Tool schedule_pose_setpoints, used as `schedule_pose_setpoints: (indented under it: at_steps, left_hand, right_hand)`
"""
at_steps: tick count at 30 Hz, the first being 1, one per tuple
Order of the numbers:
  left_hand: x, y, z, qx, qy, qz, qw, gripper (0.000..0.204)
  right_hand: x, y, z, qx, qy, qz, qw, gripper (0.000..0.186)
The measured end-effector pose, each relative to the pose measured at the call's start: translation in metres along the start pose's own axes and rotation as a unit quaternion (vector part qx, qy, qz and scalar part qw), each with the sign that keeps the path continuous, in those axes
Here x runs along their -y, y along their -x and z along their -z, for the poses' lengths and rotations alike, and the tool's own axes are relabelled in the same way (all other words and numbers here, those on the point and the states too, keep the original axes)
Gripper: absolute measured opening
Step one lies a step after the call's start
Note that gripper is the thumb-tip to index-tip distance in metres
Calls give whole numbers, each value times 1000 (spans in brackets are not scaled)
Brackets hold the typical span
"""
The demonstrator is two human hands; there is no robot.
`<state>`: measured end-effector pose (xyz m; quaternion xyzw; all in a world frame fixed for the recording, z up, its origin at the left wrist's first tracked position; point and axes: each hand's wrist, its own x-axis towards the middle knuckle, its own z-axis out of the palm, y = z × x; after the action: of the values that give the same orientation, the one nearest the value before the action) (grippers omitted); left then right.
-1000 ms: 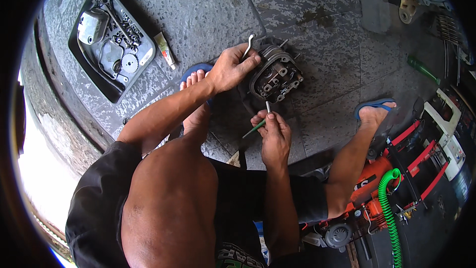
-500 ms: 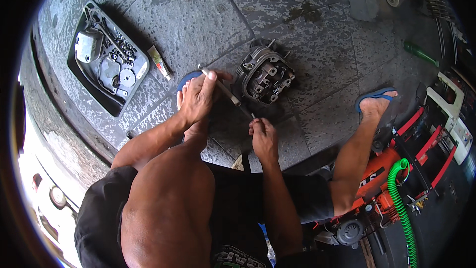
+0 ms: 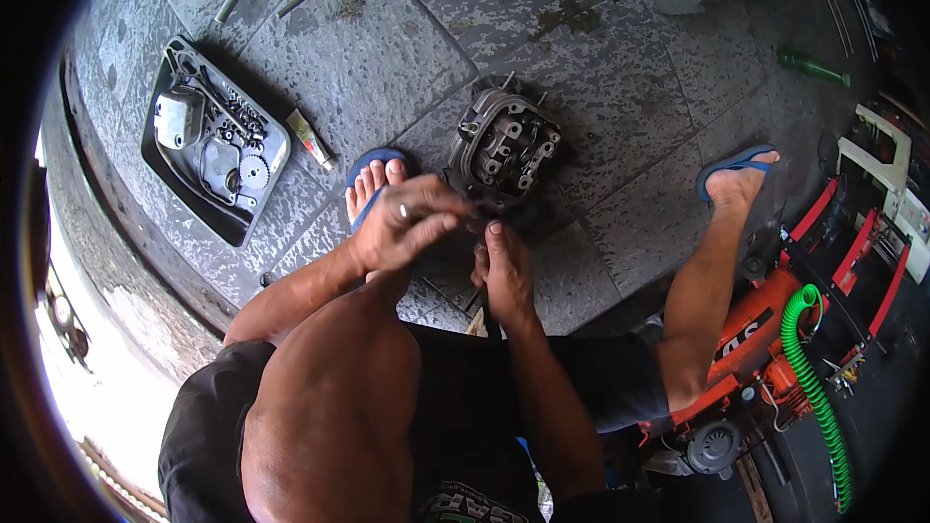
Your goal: Replacing or repairing components on a motorcycle cylinder head.
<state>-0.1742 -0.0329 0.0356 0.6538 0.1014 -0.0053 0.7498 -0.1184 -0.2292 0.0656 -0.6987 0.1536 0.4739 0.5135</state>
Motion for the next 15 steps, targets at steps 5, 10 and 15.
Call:
schedule_pose_setpoints:
  at_steps: [5,10,15]
  left_hand:
    - [-11,11,0,202,-178,-176,947,35]
    - [-5,16,-2,270,-201,-197,921,21]
    - [2,13,-7,201,-192,-179,944,15]
  right_hand:
    - [10,10,-12,-33,-191,-5,981,32]
    - [5,13,-14,-18,-109,57,992,27]
    - [-6,9,-6,-10,-59,86,995,19]
